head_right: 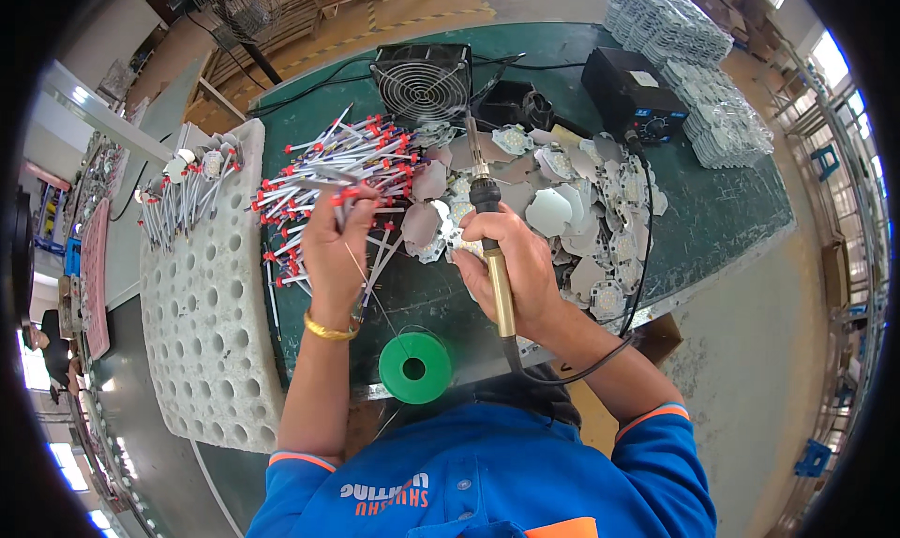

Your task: The person solders wires onto small LED circuit boards with a soldering iron and solder wire.

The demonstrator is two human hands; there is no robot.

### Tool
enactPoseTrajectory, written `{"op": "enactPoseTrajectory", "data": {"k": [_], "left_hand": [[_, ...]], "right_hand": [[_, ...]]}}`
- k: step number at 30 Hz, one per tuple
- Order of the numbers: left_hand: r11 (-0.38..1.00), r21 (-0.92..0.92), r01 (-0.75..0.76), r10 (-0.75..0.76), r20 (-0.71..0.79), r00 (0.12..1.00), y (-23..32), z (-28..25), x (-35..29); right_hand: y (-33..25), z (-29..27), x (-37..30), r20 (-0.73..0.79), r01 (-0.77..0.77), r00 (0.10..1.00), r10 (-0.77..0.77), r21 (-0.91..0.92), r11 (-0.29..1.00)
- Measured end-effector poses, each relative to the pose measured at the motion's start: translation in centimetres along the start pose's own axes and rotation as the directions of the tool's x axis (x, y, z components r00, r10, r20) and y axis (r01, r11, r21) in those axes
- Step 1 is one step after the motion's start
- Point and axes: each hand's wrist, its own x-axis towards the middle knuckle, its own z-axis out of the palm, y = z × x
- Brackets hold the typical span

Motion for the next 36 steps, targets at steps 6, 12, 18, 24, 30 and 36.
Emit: {"op": "enactPoseTrajectory", "data": {"k": [6, 12, 18, 24, 30, 36], "left_hand": [[0.800, -0.587, 0.122, -0.206, -0.079, 0.975, 2.7, -2.2, 0.2], [0.741, -0.628, 0.239, -0.170, 0.168, 0.971, 2.0, -2.3, -0.5], [0.572, -0.699, 0.429, -0.227, 0.368, 0.902, 0.2, -0.4, -1.9], [0.491, -0.645, 0.586, -0.280, 0.520, 0.807, 0.0, -0.3, -2.4], [0.447, -0.633, 0.632, -0.289, 0.567, 0.772, 0.1, -0.4, -2.2], [0.458, -0.591, 0.665, -0.309, 0.595, 0.742, 0.2, -0.1, -2.3]], "right_hand": [[-0.5, 0.3, 0.4, -0.027, -0.069, 0.997, 0.068, -0.018, 0.997], [-0.7, 0.6, 1.2, 0.035, 0.038, 0.999, -0.039, 0.040, 0.998], [-0.5, 1.6, 1.6, -0.020, -0.043, 0.999, 0.043, 0.043, 0.998], [-0.3, 1.8, 2.4, -0.083, -0.078, 0.993, 0.090, 0.134, 0.988], [0.1, 2.1, 2.2, -0.086, -0.086, 0.992, 0.096, 0.116, 0.990], [0.5, 2.0, 2.1, -0.104, -0.093, 0.989, 0.104, 0.104, 0.990]]}}
